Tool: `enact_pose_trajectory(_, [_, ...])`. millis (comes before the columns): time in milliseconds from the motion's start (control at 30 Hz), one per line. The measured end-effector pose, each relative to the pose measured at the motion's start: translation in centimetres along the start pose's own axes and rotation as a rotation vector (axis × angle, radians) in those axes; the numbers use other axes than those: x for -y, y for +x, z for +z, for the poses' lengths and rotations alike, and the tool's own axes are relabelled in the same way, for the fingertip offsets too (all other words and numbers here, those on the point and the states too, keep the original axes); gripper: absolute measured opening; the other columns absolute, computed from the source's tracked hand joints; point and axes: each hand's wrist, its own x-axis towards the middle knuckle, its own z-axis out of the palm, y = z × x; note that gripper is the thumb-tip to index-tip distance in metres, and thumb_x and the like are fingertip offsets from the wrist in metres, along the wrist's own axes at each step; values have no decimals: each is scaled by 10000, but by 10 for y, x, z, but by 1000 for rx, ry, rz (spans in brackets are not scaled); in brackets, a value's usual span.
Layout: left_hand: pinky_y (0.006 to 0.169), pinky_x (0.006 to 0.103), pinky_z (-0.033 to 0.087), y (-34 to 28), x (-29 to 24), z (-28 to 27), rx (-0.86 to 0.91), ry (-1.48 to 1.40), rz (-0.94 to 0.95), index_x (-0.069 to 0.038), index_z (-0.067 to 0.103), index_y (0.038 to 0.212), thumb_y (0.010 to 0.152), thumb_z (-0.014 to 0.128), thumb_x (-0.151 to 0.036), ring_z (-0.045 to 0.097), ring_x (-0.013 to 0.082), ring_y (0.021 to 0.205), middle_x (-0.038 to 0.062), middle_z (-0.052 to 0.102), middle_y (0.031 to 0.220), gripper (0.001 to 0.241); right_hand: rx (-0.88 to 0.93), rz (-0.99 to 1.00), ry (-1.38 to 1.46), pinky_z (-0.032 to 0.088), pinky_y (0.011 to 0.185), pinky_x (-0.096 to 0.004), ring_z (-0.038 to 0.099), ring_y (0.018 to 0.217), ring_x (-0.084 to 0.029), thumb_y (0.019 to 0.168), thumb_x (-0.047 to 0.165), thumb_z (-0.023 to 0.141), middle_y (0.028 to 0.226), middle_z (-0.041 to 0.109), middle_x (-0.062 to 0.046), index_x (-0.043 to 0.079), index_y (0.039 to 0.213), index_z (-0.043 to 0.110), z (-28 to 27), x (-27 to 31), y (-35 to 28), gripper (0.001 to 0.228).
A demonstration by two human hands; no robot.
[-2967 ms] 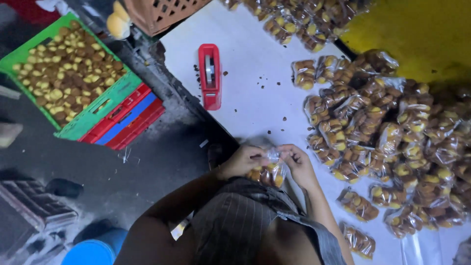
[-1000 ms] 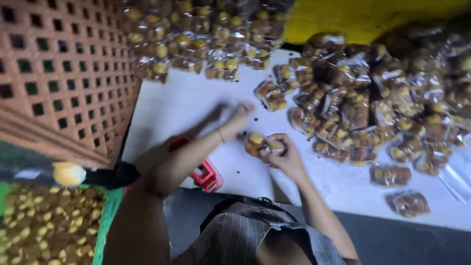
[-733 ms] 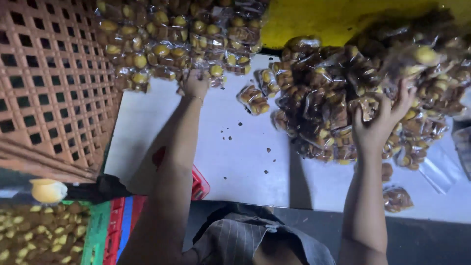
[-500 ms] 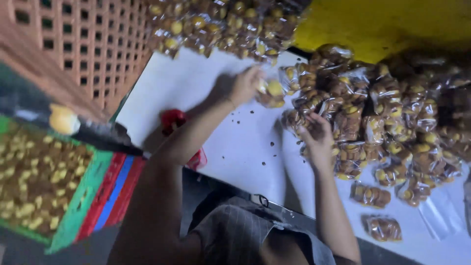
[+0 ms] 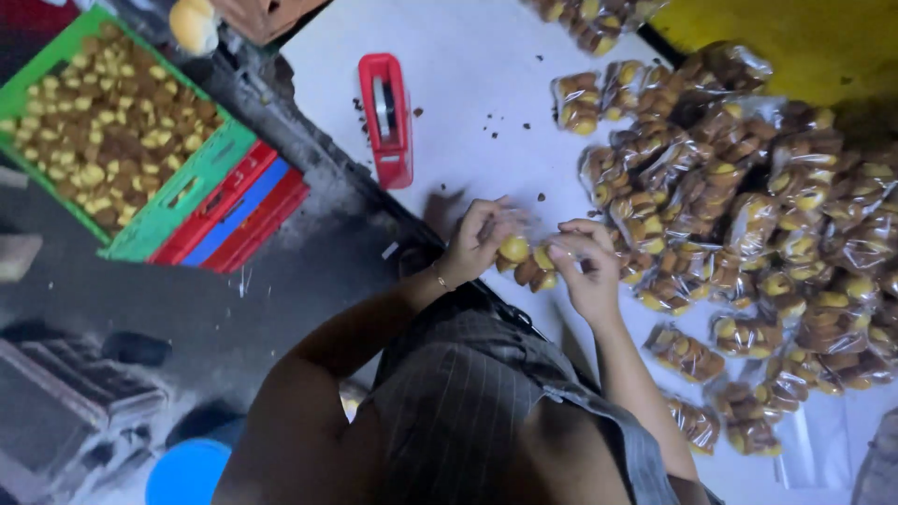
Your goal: The person repeatedly picks small baked snacks from a green crate, places them into clear plastic bags, and seals each bag using a red tape dispenser. The sealed packages are stacked on the white table. A second person is visible in the background but not interacting with the task.
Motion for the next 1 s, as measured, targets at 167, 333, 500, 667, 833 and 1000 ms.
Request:
enact_pose_trajectory(167, [921, 384, 545, -83, 69, -24, 25, -147, -357, -47, 510, 1242, 1028, 662, -218, 657, 181, 992, 112, 634, 1083, 313, 134, 44, -159, 499, 956, -493, 675, 1038, -397, 984, 107, 743, 1084, 697, -170, 46, 1014, 784, 14, -62, -31, 79])
enact_pose_trajectory(333, [1168, 520, 389, -71, 53, -38, 248, 200, -295, -89, 386, 1526, 697, 983, -200, 496, 385, 1363, 207, 478, 1452, 1028, 263, 11, -64, 438, 1052, -598, 598, 1186, -496, 782, 155, 896, 1301, 617, -240, 6, 1090, 704, 20, -50, -18, 392])
enact_pose_trajectory(500, [1037, 504, 502, -72, 48, -26, 191, 312, -396, -200, 476, 1481, 750, 914, -133, 630, 400, 1211, 209, 642, 1245, 855, 406, 32, -137, 508, 939, -543, 676, 1077, -446, 721, 38, 871, 1127, 706, -183, 74, 1122, 710, 23, -43, -21, 433])
enact_pose_trajectory(667, [1039, 471, 488, -83, 76, -30, 175, 124, -356, -88, 566, 1393, 780, 916, -197, 612, 316, 1232, 188, 639, 1289, 714, 348, 14, -47, 494, 1004, -528, 660, 1147, -417, 801, 97, 860, 1156, 705, -155, 88, 1054, 755, 2, -53, -27, 274])
enact_pose_trajectory(833, [976, 459, 504, -77, 74, -30, 217, 98, -343, -93, 652, 1313, 856, 881, -287, 643, 271, 1142, 145, 680, 1207, 547, 355, -38, -134, 526, 963, -547, 678, 1134, -426, 861, 88, 811, 1156, 739, -174, 82, 1123, 759, 11, -46, -29, 267])
enact_pose_trajectory(1000, [927, 426, 524, -73, 82, -27, 212, 112, -318, -79, 687, 1249, 818, 898, -253, 676, 296, 1066, 150, 679, 1084, 511, 176, -406, -617, 545, 997, -456, 653, 1217, -383, 929, 107, 705, 1274, 703, -197, 35, 1157, 748, 38, -94, -63, 243])
